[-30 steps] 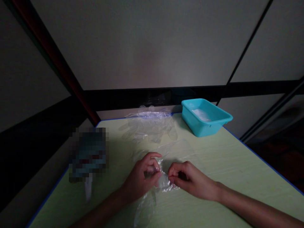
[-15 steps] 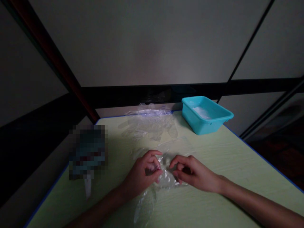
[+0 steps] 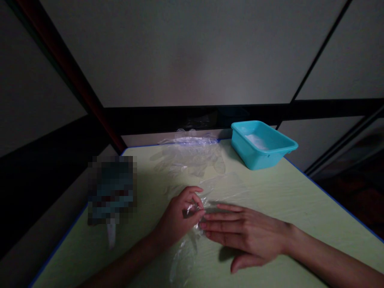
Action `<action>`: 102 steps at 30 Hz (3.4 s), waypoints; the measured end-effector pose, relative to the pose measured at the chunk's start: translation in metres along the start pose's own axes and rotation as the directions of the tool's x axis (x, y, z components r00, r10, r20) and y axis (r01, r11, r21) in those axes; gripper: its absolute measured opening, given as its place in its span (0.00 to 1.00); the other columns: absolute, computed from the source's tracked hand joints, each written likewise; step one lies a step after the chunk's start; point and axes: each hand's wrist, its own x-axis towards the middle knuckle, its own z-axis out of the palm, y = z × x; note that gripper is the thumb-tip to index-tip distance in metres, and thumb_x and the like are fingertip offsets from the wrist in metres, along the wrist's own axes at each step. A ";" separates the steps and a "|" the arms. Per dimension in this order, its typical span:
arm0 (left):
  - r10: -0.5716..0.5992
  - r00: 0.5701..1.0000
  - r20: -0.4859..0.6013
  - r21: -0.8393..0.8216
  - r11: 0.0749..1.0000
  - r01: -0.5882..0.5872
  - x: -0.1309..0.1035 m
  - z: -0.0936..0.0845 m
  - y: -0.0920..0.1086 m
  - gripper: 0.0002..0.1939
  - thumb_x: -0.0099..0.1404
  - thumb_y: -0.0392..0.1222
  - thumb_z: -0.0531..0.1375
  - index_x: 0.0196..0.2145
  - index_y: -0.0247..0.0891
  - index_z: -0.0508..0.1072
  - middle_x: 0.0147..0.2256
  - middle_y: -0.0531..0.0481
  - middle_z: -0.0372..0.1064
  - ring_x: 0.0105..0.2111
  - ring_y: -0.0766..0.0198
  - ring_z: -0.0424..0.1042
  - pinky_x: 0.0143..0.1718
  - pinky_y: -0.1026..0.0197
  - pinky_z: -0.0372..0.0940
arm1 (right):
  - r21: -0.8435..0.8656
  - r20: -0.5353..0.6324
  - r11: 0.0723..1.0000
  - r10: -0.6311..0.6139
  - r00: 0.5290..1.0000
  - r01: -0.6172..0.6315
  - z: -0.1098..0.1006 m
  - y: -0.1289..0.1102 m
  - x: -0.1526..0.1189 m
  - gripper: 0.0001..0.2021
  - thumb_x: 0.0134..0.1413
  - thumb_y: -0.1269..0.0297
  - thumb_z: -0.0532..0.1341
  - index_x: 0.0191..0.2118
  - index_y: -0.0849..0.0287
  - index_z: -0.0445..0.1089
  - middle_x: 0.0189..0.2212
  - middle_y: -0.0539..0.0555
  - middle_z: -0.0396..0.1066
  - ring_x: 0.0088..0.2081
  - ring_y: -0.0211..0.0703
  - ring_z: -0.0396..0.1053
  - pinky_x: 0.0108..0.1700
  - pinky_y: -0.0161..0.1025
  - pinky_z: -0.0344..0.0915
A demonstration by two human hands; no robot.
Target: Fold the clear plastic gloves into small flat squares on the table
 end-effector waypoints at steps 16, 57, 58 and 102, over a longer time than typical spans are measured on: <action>0.088 0.993 -0.085 0.105 0.991 -0.078 0.000 -0.001 -0.001 0.14 0.54 0.31 0.57 0.39 0.38 0.63 0.28 0.55 0.67 0.21 0.70 0.68 0.24 0.68 0.62 | -0.112 -0.140 0.993 0.006 0.990 -0.022 0.018 0.009 -0.004 0.24 0.63 0.55 0.43 0.51 0.70 0.62 0.53 0.59 0.62 0.51 0.47 0.60 0.55 0.41 0.54; 0.139 0.981 -0.133 0.142 0.983 -0.120 -0.002 -0.005 0.000 0.07 0.58 0.31 0.52 0.35 0.37 0.66 0.36 0.47 0.68 0.35 0.62 0.72 0.38 0.62 0.65 | 0.239 0.070 0.960 0.137 0.988 -0.150 0.010 0.001 -0.004 0.40 0.56 0.48 0.51 0.63 0.66 0.30 0.62 0.61 0.30 0.63 0.47 0.29 0.61 0.51 0.25; 0.141 0.981 -0.131 0.147 0.982 -0.121 -0.001 -0.005 -0.001 0.07 0.58 0.31 0.52 0.35 0.37 0.67 0.37 0.47 0.68 0.35 0.62 0.72 0.38 0.62 0.66 | 0.216 0.065 0.963 0.152 0.986 -0.162 0.009 0.003 -0.005 0.40 0.56 0.48 0.51 0.63 0.66 0.30 0.62 0.61 0.29 0.63 0.47 0.29 0.61 0.52 0.26; 0.223 0.961 0.163 0.857 0.450 -0.250 -0.014 0.005 0.000 0.25 0.62 0.40 0.52 0.56 0.30 0.55 0.54 0.35 0.60 0.53 0.50 0.60 0.52 0.45 0.56 | -0.136 -0.180 0.859 0.469 0.865 -0.494 0.003 0.052 -0.036 0.32 0.58 0.48 0.48 0.60 0.66 0.49 0.57 0.65 0.54 0.58 0.52 0.51 0.57 0.53 0.50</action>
